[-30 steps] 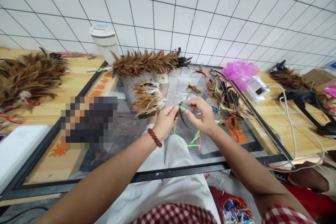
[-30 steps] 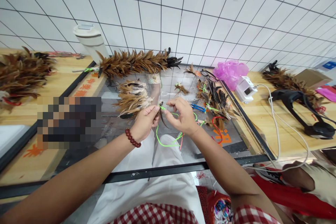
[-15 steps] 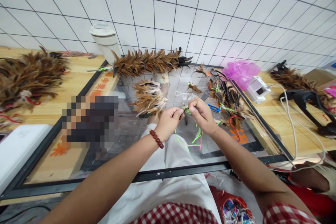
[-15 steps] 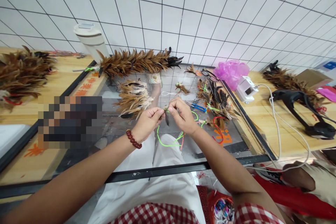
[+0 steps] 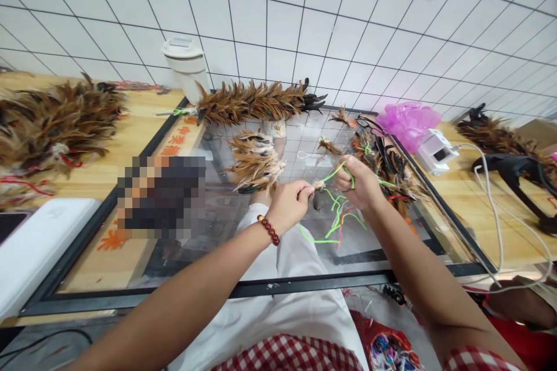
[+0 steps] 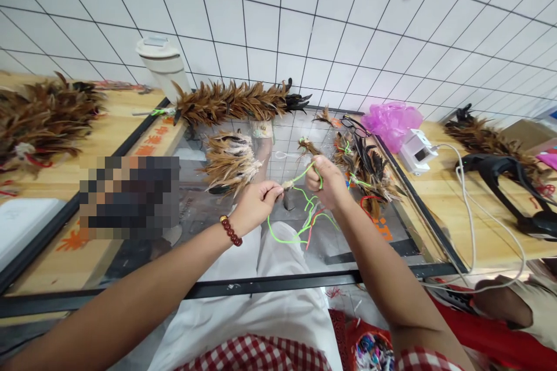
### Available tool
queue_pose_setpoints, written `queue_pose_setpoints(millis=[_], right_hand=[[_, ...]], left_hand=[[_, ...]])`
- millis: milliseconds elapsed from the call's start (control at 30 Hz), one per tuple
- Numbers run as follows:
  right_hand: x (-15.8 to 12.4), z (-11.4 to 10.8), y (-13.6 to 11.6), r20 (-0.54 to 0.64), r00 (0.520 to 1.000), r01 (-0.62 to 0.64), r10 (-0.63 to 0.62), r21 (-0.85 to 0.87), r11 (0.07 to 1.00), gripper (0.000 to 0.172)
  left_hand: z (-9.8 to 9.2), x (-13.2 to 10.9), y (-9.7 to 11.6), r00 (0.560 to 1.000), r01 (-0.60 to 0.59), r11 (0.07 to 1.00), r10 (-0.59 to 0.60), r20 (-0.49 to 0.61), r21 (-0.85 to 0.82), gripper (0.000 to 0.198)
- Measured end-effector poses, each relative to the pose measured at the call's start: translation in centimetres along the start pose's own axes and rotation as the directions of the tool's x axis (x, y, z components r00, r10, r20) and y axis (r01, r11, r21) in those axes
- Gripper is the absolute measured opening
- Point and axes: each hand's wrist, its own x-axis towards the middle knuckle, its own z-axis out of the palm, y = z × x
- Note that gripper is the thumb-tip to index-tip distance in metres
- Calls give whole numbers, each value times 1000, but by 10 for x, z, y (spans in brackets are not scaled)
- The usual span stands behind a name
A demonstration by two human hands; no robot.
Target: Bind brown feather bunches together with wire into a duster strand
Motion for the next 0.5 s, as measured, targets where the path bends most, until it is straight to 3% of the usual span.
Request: queue_pose_setpoints(millis=[133, 300, 400, 500], right_hand=[[-1, -17, -16, -74, 984, 153, -161, -97, 983, 35], [-6, -32, -35, -120, 916, 315, -383, -378, 871, 30], [-3, -24, -44, -42, 927, 293, -374, -542, 788, 30], [-2, -8, -57, 106, 969, 238, -224, -645, 726, 33]], left_hand=[[1, 5, -7, 998, 40, 997, -43, -42, -70, 28], [0, 7, -8, 988, 70, 981, -94, -126, -181, 28], [1, -2, 3, 997, -73, 979, 67, -36, -188, 29], [2, -12, 15, 959, -228, 953, 255, 121, -202, 30]])
